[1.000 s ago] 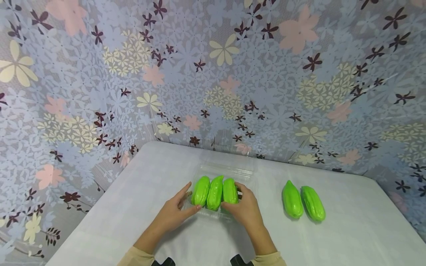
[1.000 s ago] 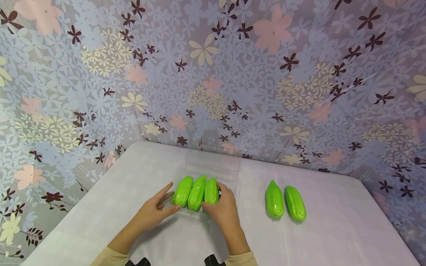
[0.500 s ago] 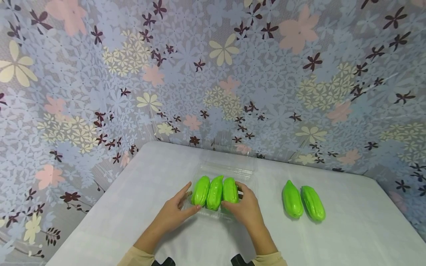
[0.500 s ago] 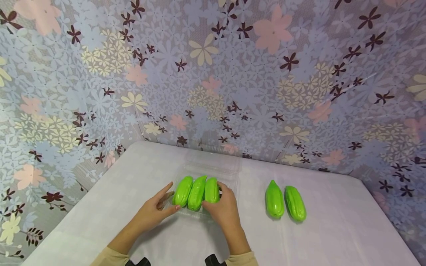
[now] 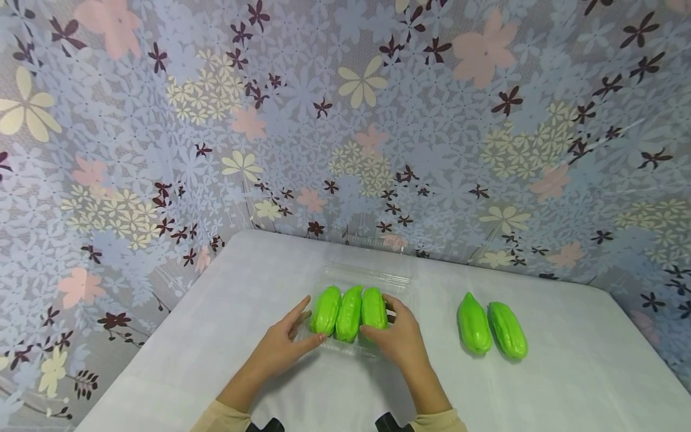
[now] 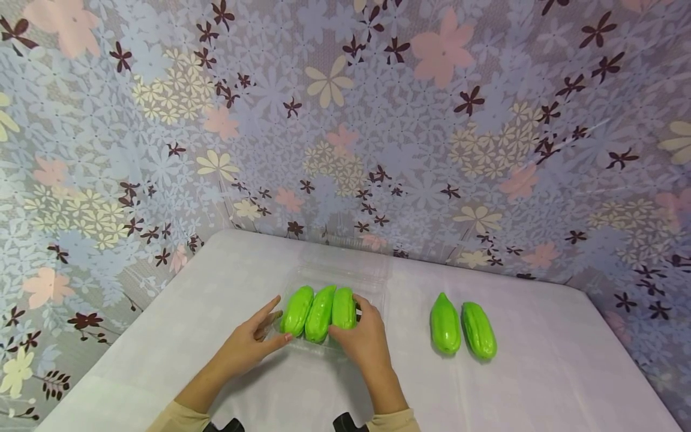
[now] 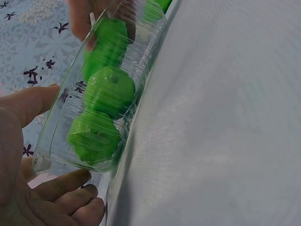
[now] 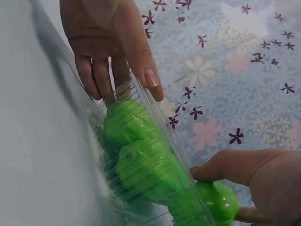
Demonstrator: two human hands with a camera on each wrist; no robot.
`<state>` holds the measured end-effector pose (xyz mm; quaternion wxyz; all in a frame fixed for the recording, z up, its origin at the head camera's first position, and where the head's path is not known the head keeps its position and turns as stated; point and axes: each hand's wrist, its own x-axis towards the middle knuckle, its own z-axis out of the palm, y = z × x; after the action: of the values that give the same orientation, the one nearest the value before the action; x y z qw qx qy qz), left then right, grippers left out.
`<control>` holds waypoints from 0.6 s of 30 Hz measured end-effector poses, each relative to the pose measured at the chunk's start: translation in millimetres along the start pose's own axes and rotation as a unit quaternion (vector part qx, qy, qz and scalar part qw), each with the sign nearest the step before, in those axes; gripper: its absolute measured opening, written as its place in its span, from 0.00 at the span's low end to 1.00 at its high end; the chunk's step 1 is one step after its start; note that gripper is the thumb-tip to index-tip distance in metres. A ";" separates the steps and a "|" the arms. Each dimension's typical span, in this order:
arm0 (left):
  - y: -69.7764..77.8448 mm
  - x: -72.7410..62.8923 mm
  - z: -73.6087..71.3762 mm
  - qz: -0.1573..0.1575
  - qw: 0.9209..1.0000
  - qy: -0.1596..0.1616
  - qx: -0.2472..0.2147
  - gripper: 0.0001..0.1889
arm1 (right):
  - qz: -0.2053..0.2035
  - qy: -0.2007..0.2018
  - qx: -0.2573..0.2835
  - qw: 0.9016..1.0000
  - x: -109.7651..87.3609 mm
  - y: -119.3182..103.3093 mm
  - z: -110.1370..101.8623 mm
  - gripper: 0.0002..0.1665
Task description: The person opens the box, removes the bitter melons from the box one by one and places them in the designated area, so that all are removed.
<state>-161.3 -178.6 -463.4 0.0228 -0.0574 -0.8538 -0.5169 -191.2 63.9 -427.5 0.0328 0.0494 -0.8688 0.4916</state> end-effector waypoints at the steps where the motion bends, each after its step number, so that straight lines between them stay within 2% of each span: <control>1: 0.1 -0.1 0.0 0.001 1.000 0.000 0.000 0.47 | 0.001 0.000 0.002 1.000 -0.1 -0.2 -0.1 0.47; 18: 2.9 -1.1 -0.8 -0.002 1.000 -0.001 -0.002 0.47 | 0.010 -0.002 0.019 1.000 -1.8 -3.8 -3.0 0.47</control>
<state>-159.9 -178.0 -460.6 0.0213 -0.0563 -0.8527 -0.5189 -188.9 64.7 -423.0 0.0254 0.0426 -0.8596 0.5086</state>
